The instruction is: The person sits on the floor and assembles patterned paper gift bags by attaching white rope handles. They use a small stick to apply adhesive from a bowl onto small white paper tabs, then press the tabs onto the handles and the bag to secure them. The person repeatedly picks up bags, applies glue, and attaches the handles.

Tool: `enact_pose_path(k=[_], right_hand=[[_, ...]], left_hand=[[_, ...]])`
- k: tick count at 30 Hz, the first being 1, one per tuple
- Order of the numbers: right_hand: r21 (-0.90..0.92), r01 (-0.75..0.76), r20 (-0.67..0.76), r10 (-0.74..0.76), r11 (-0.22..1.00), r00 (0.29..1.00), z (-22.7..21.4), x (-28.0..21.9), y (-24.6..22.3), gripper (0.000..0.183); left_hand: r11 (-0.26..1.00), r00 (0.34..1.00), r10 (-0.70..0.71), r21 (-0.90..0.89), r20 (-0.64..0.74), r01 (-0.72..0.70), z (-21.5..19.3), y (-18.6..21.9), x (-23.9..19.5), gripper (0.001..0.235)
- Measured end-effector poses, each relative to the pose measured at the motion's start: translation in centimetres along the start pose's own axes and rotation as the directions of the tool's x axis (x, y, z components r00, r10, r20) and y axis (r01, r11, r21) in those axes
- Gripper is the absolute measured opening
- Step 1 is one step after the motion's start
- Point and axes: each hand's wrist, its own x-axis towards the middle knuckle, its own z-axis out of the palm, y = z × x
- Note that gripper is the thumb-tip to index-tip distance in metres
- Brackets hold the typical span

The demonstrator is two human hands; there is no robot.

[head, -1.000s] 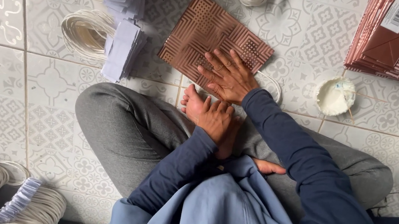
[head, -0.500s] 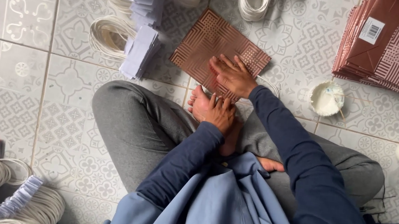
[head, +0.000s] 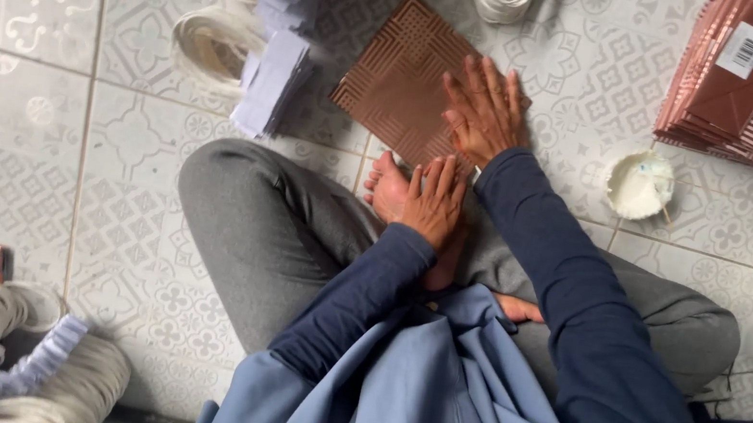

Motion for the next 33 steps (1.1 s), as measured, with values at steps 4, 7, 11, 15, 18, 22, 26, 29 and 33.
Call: enact_pose_path(k=[4, 7, 11, 15, 18, 22, 26, 29, 33], right_hand=[[0.005, -0.008, 0.011, 0.008, 1.000, 1.000, 1.1, 0.6, 0.8, 0.055], [0.029, -0.033, 0.039, 0.032, 0.999, 0.999, 0.6, 0.4, 0.5, 0.055], [0.021, -0.032, 0.047, 0.031, 0.999, 0.998, 0.4, 0.5, 0.7, 0.055], [0.021, -0.021, 0.016, 0.020, 1.000, 1.000, 0.6, 0.5, 0.6, 0.055], [0.108, -0.051, 0.072, 0.043, 0.993, 0.996, 1.7, 0.2, 1.3, 0.056], [0.170, -0.045, 0.179, 0.014, 0.984, 0.984, 2.7, -0.2, 2.8, 0.065], [0.063, -0.031, 0.107, 0.024, 0.997, 0.994, 1.3, 0.3, -1.0, 0.074], [-0.063, 0.098, -0.069, -0.102, 0.993, 0.992, 3.5, -1.2, -3.9, 0.073], [-0.234, 0.204, -0.226, -0.257, 0.951, 0.940, 5.6, -1.8, -4.7, 0.073]], left_hand=[[0.996, 0.993, 0.030, -0.088, 0.112, -0.020, 2.3, 0.2, -0.6, 0.054], [0.992, 0.985, 0.112, 0.036, 0.131, -0.118, 1.5, 0.2, -0.9, 0.056], [0.987, 0.976, 0.112, 0.091, 0.185, -0.130, 1.0, 0.5, -0.5, 0.058], [0.987, 0.962, 0.114, 0.084, 0.249, -0.138, 1.6, 0.6, -0.5, 0.060], [0.992, 0.939, 0.106, 0.025, 0.326, -0.120, 3.4, 0.8, -0.8, 0.061], [0.994, 0.955, 0.097, 0.013, 0.281, -0.105, 4.1, 1.0, -1.1, 0.061], [0.996, 0.985, 0.047, -0.084, 0.167, -0.033, 7.1, 0.2, -1.2, 0.056], [0.998, 0.995, 0.038, -0.050, 0.088, -0.033, 6.4, -0.9, -1.6, 0.039], [0.998, 0.999, -0.010, -0.066, 0.050, 0.013, 2.1, -1.8, 0.0, 0.029]])
